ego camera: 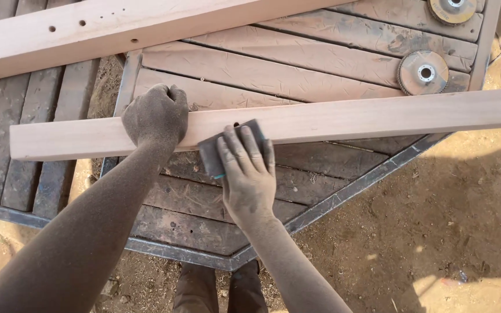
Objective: Sanding a wooden beam manually with sandpaper on a workbench
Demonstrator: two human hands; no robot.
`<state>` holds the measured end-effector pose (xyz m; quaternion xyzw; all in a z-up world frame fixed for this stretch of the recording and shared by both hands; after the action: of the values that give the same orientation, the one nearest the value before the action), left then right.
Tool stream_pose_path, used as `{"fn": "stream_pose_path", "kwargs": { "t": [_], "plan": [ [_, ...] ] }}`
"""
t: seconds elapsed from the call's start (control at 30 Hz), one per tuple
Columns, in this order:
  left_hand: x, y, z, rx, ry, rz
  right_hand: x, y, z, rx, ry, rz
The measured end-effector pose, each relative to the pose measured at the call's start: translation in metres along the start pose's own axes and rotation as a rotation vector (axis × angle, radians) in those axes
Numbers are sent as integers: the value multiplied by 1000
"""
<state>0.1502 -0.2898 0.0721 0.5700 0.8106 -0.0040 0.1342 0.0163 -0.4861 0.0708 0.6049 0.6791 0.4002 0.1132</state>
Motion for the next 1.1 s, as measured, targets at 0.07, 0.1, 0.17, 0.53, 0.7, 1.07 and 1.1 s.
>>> {"fn": "stream_pose_path", "kwargs": {
  "t": [0.07, 0.1, 0.17, 0.53, 0.7, 1.07, 1.1],
  "plan": [
    [1, 3, 1, 39, 12, -37, 9, 9, 2, 109, 142, -128],
    [-1, 2, 2, 52, 3, -33, -28, 6, -6, 117, 128, -126],
    [3, 3, -2, 9, 1, 14, -96, 0, -20, 93, -61, -132],
    [-5, 4, 2, 18, 100, -30, -60, -32, -2, -89, -45, 293],
    [-3, 3, 3, 0, 87, -15, -35, -32, -1, 132, 23, 146],
    [-7, 2, -3, 29, 60, -27, -247, 55, -100, 51, -309, 198],
    [-7, 3, -3, 20, 57, -35, -249, 60, -100, 46, -303, 188]
  ]
}}
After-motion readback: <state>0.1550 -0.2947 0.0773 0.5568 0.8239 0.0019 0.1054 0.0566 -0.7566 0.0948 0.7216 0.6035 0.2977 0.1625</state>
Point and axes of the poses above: each hand's wrist, its own y-axis towards the middle knuckle, its own z-axis out of the palm, x = y × z, the point moved 4 cm from there along y, towards the middle knuckle, and after that the axes turned 15 degrees about -x, right-handed, at the moved point
